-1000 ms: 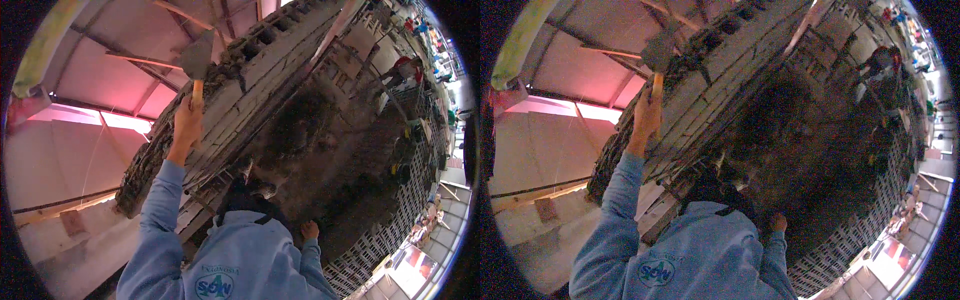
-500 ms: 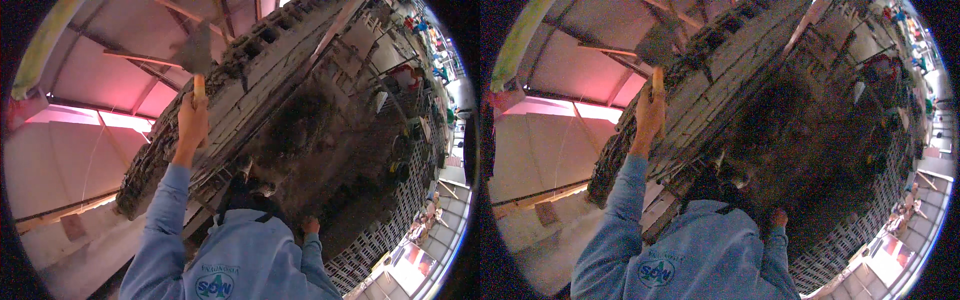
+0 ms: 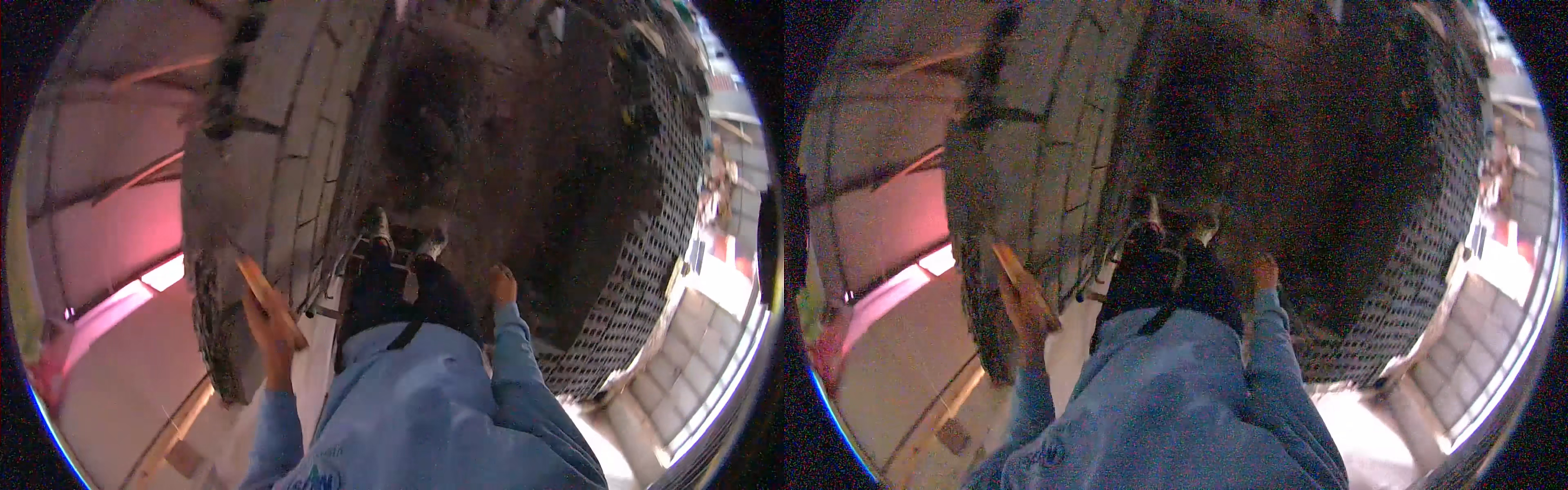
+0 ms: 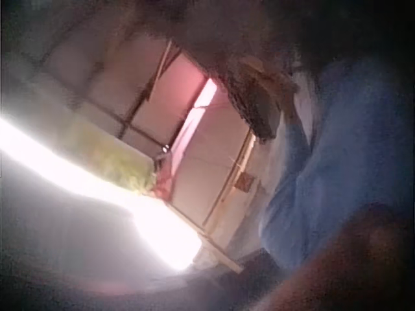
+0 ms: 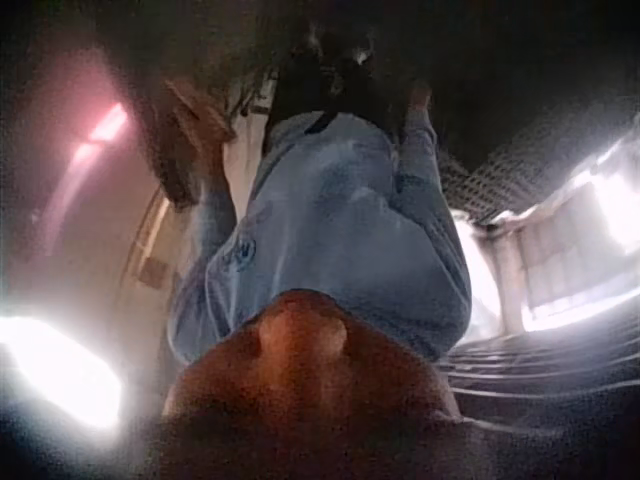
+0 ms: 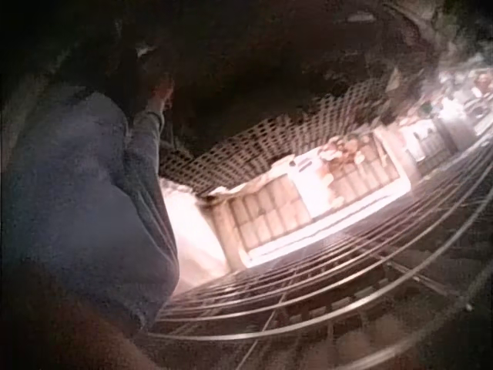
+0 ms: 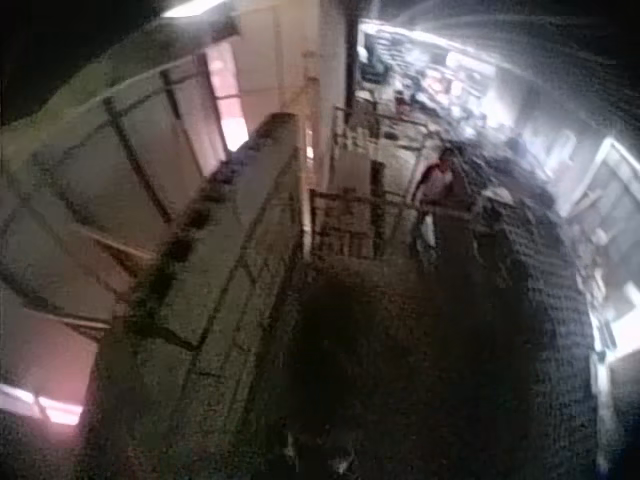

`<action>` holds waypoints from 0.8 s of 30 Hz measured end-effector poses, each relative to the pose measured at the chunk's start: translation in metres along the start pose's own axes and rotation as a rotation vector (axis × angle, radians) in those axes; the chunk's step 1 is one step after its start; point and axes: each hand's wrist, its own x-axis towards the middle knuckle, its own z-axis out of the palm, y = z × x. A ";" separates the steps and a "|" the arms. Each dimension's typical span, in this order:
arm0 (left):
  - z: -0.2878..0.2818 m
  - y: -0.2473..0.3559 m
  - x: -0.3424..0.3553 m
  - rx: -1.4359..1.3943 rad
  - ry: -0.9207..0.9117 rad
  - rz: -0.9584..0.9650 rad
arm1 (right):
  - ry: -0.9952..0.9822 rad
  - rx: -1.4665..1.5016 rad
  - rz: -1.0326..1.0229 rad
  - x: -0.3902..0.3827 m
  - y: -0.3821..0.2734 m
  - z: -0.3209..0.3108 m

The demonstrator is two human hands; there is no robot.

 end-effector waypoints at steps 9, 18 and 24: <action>0.237 -0.321 0.124 1.194 -1.024 0.509 | 0.334 0.837 0.533 0.115 -0.063 0.158; 0.460 -0.575 0.232 0.810 -0.956 0.235 | 0.213 0.951 0.595 0.182 -0.042 0.185; 0.571 -0.561 0.303 0.666 -0.769 0.338 | 0.157 0.854 0.512 0.196 -0.059 0.183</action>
